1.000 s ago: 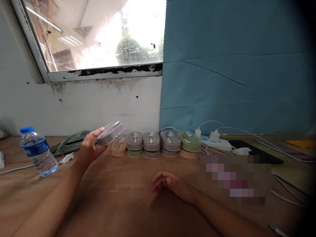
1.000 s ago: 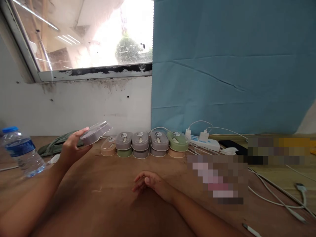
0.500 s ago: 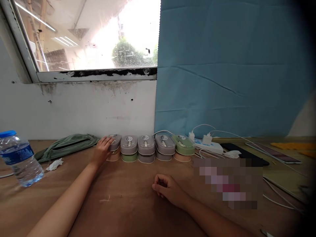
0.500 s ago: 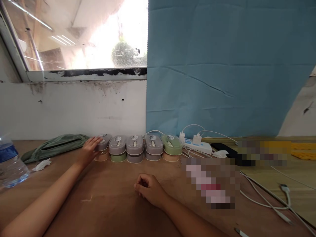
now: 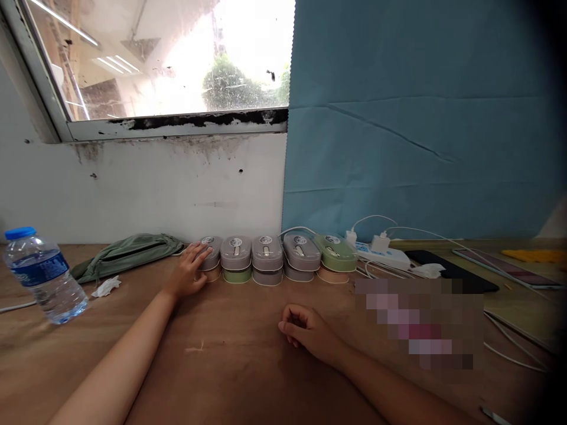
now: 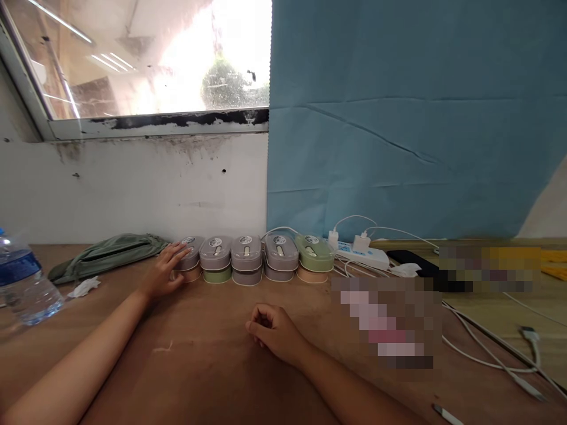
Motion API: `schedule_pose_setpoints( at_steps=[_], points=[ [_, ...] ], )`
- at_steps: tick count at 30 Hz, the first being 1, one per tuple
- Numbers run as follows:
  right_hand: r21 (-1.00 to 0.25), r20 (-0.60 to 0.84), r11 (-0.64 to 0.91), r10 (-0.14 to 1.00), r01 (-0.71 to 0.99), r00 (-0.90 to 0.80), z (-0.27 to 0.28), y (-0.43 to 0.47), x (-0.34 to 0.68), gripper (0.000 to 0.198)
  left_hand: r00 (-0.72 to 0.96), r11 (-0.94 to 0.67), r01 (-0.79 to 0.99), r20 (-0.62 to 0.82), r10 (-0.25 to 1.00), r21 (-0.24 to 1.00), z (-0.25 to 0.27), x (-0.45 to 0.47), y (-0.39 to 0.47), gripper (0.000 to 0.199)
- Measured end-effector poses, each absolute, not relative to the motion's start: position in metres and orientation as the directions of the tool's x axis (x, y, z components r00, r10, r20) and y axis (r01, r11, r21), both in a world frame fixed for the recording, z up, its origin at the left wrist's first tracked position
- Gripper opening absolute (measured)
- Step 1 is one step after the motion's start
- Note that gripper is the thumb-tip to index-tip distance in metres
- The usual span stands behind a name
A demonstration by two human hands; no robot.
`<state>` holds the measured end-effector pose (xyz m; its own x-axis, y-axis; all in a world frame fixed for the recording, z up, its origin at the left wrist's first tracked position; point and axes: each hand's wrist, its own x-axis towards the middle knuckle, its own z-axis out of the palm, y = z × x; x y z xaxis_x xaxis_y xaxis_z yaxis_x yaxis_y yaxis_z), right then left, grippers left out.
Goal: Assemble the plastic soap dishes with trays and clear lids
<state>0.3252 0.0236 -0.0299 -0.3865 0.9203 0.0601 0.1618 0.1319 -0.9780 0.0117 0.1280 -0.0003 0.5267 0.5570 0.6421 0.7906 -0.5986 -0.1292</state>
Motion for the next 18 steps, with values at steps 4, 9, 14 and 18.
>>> schedule_pose_setpoints(
  at_steps=[4, 9, 14, 18],
  points=[
    [-0.959, 0.095, 0.171, 0.945, 0.225, -0.313, -0.027, 0.025, 0.325, 0.021, 0.521, -0.586, 0.798, 0.653, 0.550, -0.143, 0.000, 0.014, 0.124, 0.061],
    [-0.933, 0.143, 0.207, 0.964, 0.295, -0.224, -0.025, 0.029, 0.327, 0.019, 0.480, -0.540, 0.825, 0.711, 0.514, -0.167, -0.002, 0.018, 0.121, 0.058],
    [-0.849, 0.256, 0.317, 0.947, 0.423, -0.196, -0.026, 0.033, 0.328, 0.017, 0.245, -0.408, 0.911, 0.870, 0.428, -0.056, -0.010, 0.036, 0.106, 0.038],
    [-0.750, 0.294, 0.373, 0.928, 0.546, -0.230, -0.024, 0.032, 0.327, 0.017, 0.241, -0.454, 0.887, 0.751, 0.614, 0.087, -0.010, 0.076, 0.065, 0.014]
  ],
)
